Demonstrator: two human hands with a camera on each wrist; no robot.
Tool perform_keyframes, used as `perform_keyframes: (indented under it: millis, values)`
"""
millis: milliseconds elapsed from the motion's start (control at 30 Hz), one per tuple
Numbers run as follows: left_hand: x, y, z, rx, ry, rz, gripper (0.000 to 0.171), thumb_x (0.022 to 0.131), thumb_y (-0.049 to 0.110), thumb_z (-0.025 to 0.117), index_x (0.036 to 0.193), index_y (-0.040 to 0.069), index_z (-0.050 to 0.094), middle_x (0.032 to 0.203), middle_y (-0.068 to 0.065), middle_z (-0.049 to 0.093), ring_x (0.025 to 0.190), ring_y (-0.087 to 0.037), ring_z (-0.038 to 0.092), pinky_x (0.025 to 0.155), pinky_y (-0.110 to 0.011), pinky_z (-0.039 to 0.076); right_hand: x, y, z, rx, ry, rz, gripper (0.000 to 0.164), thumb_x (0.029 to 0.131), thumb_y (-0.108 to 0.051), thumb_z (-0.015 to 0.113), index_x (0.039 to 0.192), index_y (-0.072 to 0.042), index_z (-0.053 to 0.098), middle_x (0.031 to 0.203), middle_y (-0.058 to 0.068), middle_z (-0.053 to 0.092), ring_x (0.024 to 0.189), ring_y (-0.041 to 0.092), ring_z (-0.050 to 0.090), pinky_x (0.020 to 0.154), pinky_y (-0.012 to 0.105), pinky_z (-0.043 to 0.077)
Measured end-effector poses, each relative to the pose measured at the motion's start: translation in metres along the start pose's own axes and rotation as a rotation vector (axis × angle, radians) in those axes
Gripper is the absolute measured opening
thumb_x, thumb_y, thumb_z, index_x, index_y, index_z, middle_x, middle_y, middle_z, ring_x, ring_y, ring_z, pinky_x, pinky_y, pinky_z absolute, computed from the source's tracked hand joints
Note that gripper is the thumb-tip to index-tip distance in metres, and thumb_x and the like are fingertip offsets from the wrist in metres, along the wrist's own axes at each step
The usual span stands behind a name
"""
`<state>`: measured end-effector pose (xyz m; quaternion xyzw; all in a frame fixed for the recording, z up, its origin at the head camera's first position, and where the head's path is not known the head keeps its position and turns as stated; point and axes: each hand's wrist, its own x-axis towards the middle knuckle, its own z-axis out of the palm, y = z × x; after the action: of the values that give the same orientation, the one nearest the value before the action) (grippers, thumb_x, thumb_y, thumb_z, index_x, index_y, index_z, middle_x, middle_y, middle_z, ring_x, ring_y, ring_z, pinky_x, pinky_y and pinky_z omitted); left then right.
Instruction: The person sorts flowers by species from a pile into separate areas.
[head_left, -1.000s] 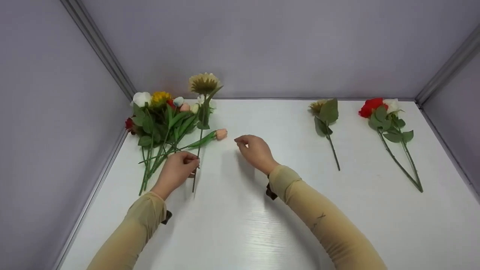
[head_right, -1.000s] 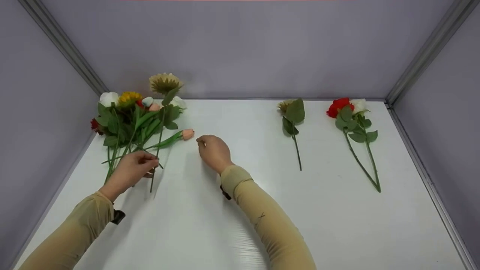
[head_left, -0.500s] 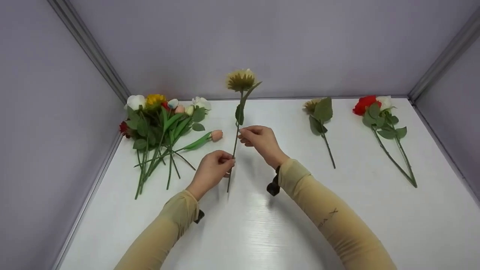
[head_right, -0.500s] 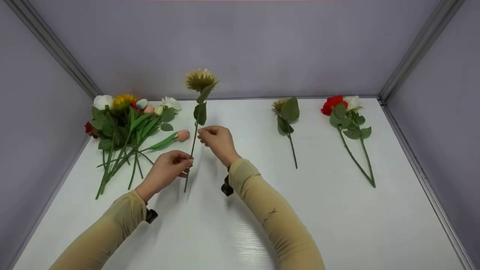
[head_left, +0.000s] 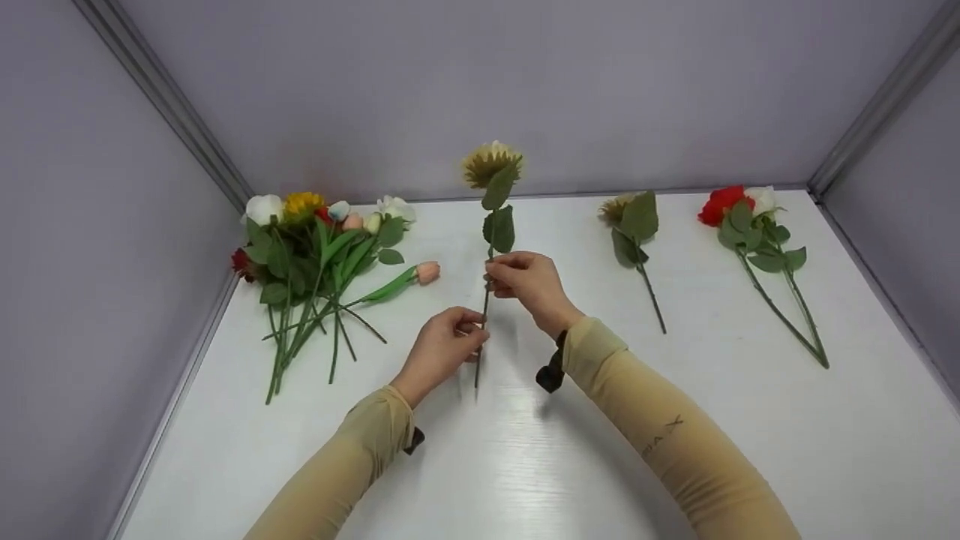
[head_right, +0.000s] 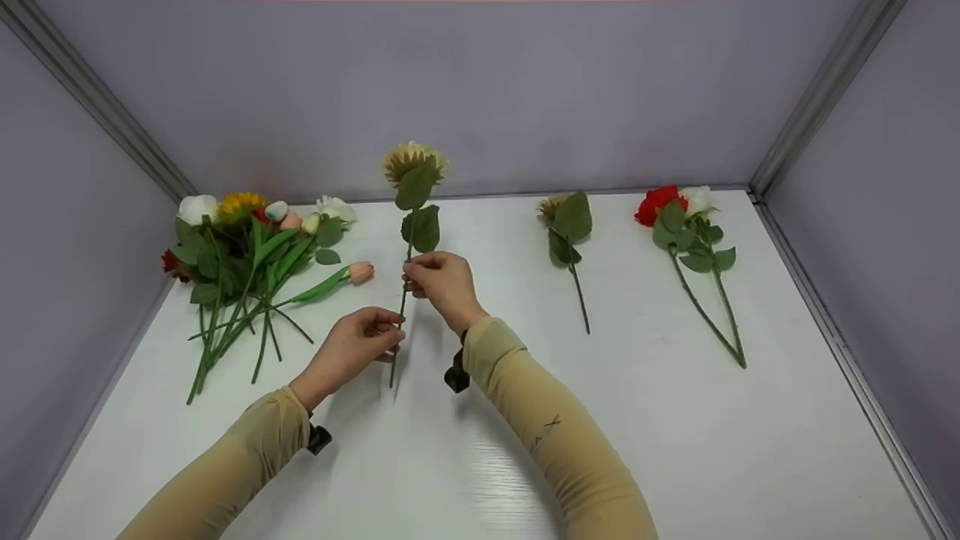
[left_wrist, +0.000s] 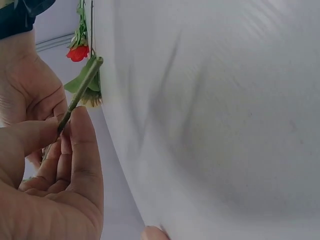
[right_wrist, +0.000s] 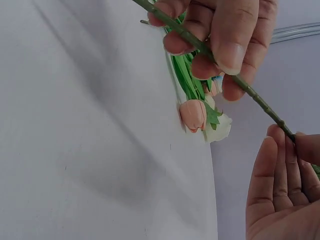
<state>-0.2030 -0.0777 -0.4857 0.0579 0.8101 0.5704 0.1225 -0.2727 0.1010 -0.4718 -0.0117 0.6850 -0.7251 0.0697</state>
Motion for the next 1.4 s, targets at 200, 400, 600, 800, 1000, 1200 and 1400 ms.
perform_keyframes:
  millis: [200, 400, 600, 800, 1000, 1200, 1400]
  values:
    - [-0.001, -0.002, 0.012, 0.076, -0.056, 0.046, 0.033, 0.099, 0.011, 0.065, 0.131, 0.001, 0.063, 0.102, -0.006, 0.066, 0.089, -0.017, 0.068, 0.075, -0.032, 0.060, 0.002, -0.003, -0.012, -0.001, 0.032, 0.022, 0.022, 0.096, -0.011, 0.073, 0.111, 0.004, 0.071, 0.096, 0.013, 0.072, 0.083, 0.020, 0.071, 0.077, 0.032, 0.060]
    - [-0.009, -0.001, 0.027, 0.426, -0.086, 0.202, 0.037, 0.103, 0.021, 0.062, 0.138, 0.009, 0.061, 0.115, -0.002, 0.068, 0.101, -0.016, 0.067, 0.084, -0.034, 0.056, 0.005, -0.009, -0.046, -0.105, 0.076, 0.029, 0.020, 0.097, -0.011, 0.072, 0.109, 0.004, 0.068, 0.098, 0.018, 0.070, 0.083, 0.023, 0.070, 0.074, 0.031, 0.060]
    - [-0.014, 0.002, 0.041, 0.812, -0.104, 0.480, 0.047, 0.102, 0.027, 0.065, 0.146, 0.011, 0.056, 0.135, -0.005, 0.062, 0.124, -0.021, 0.060, 0.099, -0.036, 0.052, 0.005, -0.023, -0.096, -0.441, 0.123, 0.032, 0.021, 0.100, -0.016, 0.068, 0.111, 0.002, 0.070, 0.100, 0.017, 0.069, 0.083, 0.023, 0.067, 0.078, 0.037, 0.060]
    - [-0.012, 0.012, 0.058, 1.110, -0.128, 0.694, 0.062, 0.100, 0.038, 0.067, 0.154, 0.015, 0.046, 0.154, -0.008, 0.048, 0.142, -0.027, 0.043, 0.118, -0.040, 0.034, 0.001, -0.030, -0.140, -0.792, 0.189, 0.025, 0.021, 0.100, -0.017, 0.066, 0.109, 0.000, 0.074, 0.098, 0.017, 0.071, 0.083, 0.025, 0.064, 0.073, 0.037, 0.056]
    - [-0.005, 0.019, 0.080, 1.195, -0.199, 0.730, 0.068, 0.099, 0.042, 0.068, 0.158, 0.020, 0.041, 0.161, -0.007, 0.040, 0.149, -0.029, 0.032, 0.123, -0.045, 0.023, -0.003, -0.027, -0.167, -1.004, 0.207, -0.051, 0.018, 0.098, -0.013, 0.067, 0.103, 0.002, 0.075, 0.098, 0.017, 0.072, 0.087, 0.031, 0.063, 0.077, 0.047, 0.053]
    - [-0.001, 0.021, 0.098, 1.201, -0.270, 0.738, 0.070, 0.098, 0.043, 0.068, 0.158, 0.022, 0.040, 0.161, -0.005, 0.039, 0.151, -0.027, 0.030, 0.123, -0.046, 0.021, -0.005, -0.020, -0.178, -1.119, 0.175, -0.116, 0.016, 0.097, -0.009, 0.067, 0.101, 0.004, 0.075, 0.097, 0.020, 0.072, 0.087, 0.036, 0.066, 0.078, 0.052, 0.054]
    - [0.002, 0.019, 0.106, 1.225, -0.291, 0.771, 0.069, 0.098, 0.045, 0.068, 0.158, 0.022, 0.041, 0.160, -0.004, 0.041, 0.150, -0.027, 0.032, 0.123, -0.046, 0.023, -0.001, -0.011, -0.182, -1.179, 0.182, -0.134, 0.016, 0.096, -0.005, 0.066, 0.103, 0.006, 0.076, 0.102, 0.023, 0.073, 0.096, 0.041, 0.067, 0.085, 0.056, 0.053]
